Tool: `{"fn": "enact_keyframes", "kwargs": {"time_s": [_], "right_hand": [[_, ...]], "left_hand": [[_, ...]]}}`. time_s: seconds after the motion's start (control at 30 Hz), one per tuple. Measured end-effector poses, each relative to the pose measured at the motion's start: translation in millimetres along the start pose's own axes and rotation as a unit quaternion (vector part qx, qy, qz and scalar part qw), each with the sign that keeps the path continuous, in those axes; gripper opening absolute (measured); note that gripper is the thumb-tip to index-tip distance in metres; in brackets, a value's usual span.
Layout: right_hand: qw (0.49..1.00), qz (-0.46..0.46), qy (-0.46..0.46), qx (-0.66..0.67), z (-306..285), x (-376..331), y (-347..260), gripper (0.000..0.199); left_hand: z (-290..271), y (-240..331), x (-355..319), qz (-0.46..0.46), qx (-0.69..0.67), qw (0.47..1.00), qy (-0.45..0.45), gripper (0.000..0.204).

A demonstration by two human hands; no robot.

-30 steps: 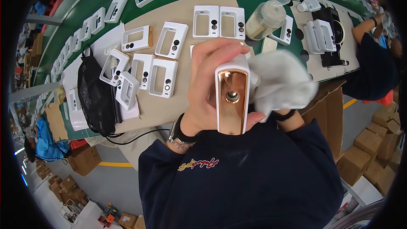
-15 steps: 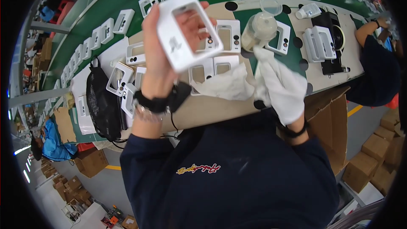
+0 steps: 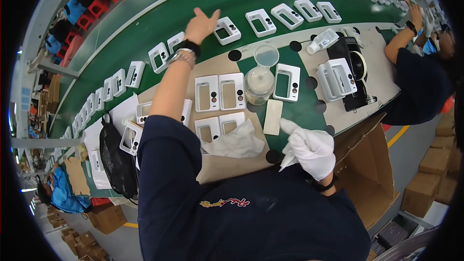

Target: The person picks up a white plastic housing from a conveyor belt and wipes its surfaces and edges with a cloth. They then place the housing back onto the belt and repeat the process for several more units.

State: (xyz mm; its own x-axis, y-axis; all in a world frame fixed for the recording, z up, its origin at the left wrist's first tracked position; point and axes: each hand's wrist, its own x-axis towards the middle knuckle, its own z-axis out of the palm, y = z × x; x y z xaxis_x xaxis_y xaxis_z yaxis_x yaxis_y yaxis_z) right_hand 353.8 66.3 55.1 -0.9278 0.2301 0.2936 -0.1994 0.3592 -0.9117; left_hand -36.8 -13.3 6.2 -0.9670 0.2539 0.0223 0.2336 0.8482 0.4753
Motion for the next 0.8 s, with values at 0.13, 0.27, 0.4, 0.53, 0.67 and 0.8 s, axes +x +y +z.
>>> {"fn": "enact_keyframes", "kwargs": {"time_s": [0.13,0.27,0.4,0.53,0.67,0.8], "right_hand": [[0.972,0.205,0.056,0.1,-15,1,-11,0.021],[0.973,0.21,0.047,0.086,-12,1,-9,0.023],[0.995,0.056,0.016,0.087,3,-4,-23,0.026],[0.962,0.125,0.059,0.235,11,-10,-30,0.029],[0.945,0.045,0.207,0.247,46,39,-39,0.037],[0.997,0.028,-0.025,0.069,92,44,-64,0.041]], "left_hand": [[-11,-50,4,0.038,0.344,0.936,0.066,0.067],[-2,-66,-4,0.036,0.264,0.958,0.101,0.055],[-7,-81,-16,0.175,0.065,0.973,0.136,0.048],[-43,-50,-98,0.241,-0.108,0.937,0.228,0.057],[-94,3,-208,0.224,-0.325,0.908,0.143,0.065],[-92,9,-271,0.238,-0.476,0.82,0.21,0.059]]}}
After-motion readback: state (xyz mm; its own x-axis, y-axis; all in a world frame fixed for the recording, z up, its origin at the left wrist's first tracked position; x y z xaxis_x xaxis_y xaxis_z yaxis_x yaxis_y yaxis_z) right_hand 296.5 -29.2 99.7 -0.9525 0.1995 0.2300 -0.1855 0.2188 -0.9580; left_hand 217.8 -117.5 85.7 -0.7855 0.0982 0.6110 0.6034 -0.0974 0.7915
